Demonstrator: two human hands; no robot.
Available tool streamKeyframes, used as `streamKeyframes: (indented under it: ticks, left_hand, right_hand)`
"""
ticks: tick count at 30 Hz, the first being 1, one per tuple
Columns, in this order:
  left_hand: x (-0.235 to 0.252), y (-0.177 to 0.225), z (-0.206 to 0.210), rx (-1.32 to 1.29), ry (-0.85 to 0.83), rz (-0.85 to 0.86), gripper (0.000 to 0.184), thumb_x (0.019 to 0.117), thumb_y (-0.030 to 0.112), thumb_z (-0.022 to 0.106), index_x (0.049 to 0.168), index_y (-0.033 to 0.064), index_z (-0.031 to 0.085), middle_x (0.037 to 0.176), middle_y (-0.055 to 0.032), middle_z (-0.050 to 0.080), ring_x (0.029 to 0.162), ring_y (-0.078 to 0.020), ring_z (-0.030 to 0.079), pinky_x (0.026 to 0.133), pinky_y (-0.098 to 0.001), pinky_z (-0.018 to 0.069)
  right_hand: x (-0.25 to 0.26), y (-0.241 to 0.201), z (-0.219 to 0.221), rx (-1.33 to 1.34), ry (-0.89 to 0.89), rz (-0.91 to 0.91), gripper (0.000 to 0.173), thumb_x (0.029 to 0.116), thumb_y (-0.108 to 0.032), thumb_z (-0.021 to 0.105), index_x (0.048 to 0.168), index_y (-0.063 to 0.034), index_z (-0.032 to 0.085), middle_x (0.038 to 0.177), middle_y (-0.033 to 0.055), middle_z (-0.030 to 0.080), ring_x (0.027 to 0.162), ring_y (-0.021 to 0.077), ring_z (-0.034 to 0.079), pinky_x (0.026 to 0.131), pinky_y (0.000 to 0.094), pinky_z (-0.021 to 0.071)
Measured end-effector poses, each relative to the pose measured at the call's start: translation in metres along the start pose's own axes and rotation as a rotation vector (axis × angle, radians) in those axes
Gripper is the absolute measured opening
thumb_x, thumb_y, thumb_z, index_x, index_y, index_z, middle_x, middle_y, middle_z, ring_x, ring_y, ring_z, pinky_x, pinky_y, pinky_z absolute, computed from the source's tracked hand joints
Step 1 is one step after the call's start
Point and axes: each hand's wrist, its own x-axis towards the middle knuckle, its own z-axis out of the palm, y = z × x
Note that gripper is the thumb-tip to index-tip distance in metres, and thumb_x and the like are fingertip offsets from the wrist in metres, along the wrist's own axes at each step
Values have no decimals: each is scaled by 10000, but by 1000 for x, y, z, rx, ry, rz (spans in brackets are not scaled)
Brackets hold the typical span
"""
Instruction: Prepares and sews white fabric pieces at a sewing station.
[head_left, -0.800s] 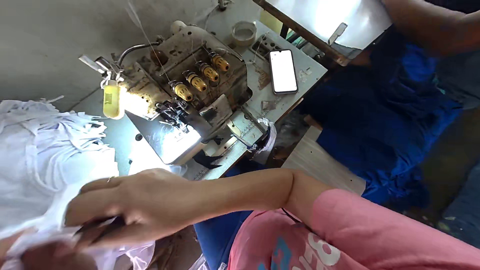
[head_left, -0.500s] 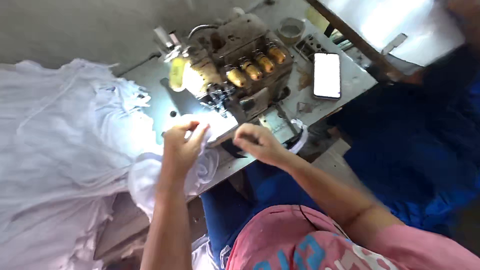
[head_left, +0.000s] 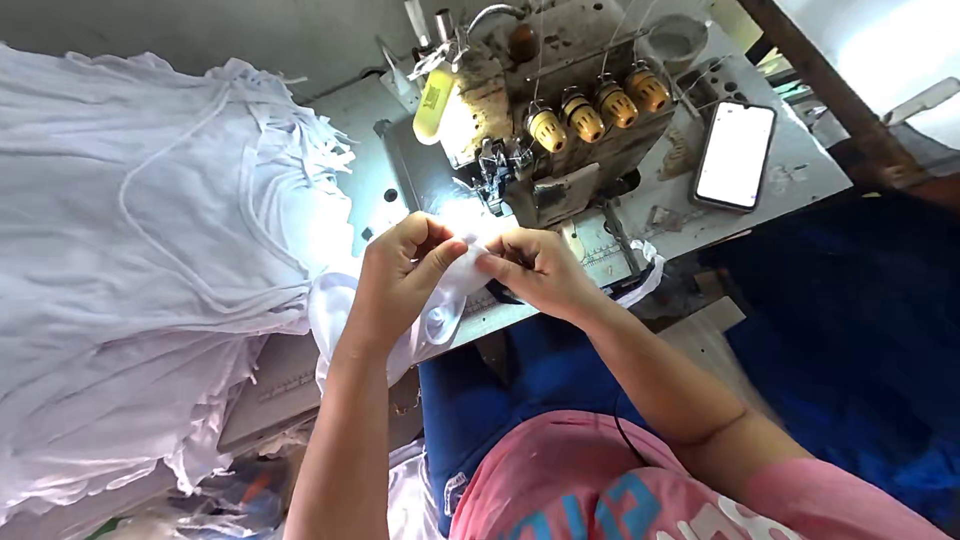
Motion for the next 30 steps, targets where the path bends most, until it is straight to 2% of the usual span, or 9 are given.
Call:
streamKeyframes:
  ticks: [5, 7, 9, 13, 16, 18, 23, 26, 30]
  left_hand:
    - [2, -8, 18, -48, -148, -109, 126, 1010, 205, 613, 977, 111, 689, 780, 101, 631, 653, 51, 563, 601, -125, 479]
    - [3, -14, 28, -25, -129, -137, 129, 998, 225, 621, 937, 124, 675, 749, 112, 608, 627, 63, 536, 576, -118, 451]
    - [2, -17, 30, -5, -67, -141, 135, 991, 218, 617, 955, 104, 679, 770, 122, 612, 653, 95, 540, 601, -92, 457]
    - [1, -14, 25, -39, -17, -204, 109, 988, 177, 605, 971, 88, 665, 791, 140, 631, 705, 112, 579, 658, -84, 493]
    - [3, -11, 24, -97, -10, -229, 89, 993, 150, 571, 951, 121, 644, 773, 160, 617, 690, 101, 579, 644, -91, 496]
    - [4, -14, 24, -152, -5, -210, 85, 983, 133, 558, 950, 149, 635, 785, 175, 618, 705, 94, 588, 660, -99, 506]
    - [7, -12, 25, -240, 7, -159, 91, 977, 147, 591, 965, 220, 643, 811, 210, 659, 720, 91, 621, 662, -102, 530]
    - [9, -11, 28, -275, -8, -104, 76, 981, 170, 622, 1014, 231, 651, 877, 210, 683, 771, 81, 641, 703, -112, 545]
    - [9, -14, 30, -224, -6, -35, 50, 989, 213, 633, 1035, 213, 652, 903, 210, 675, 788, 84, 632, 722, -108, 539]
  right_hand:
    - [-18, 16, -14, 11, -46, -42, 103, 943, -59, 667, 911, 38, 684, 726, 20, 620, 611, -6, 528, 568, 155, 454]
    - [-30, 25, -27, -90, -56, -20, 156, 978, -118, 648, 1009, 32, 679, 808, 51, 657, 679, 39, 584, 628, 206, 506]
    - [-43, 25, -53, -236, -17, 80, 211, 1000, -148, 613, 1123, 14, 667, 914, 93, 678, 767, 123, 649, 693, 307, 569]
    - [-75, 35, -137, -659, 367, 242, 251, 1023, -112, 546, 1209, 18, 654, 1056, 174, 685, 828, 238, 677, 721, 406, 581]
    - [-99, 45, -196, -913, 591, 437, 300, 1034, -96, 510, 1285, -13, 652, 1175, 268, 641, 1008, 421, 662, 826, 593, 542]
    - [-110, 51, -216, -964, 634, 541, 309, 1035, -88, 501, 1290, -54, 672, 1203, 262, 621, 1040, 432, 643, 832, 611, 525]
    - [-117, 58, -221, -1004, 573, 566, 300, 1031, -81, 510, 1262, -77, 701, 1168, 251, 633, 990, 433, 656, 784, 612, 528]
    - [-115, 59, -221, -1024, 524, 619, 321, 1017, -66, 520, 1289, -94, 689, 1203, 268, 626, 989, 460, 662, 773, 633, 530]
    - [-110, 49, -216, -1010, 512, 654, 331, 1014, -66, 528, 1305, -106, 681, 1197, 248, 625, 991, 431, 663, 787, 610, 537]
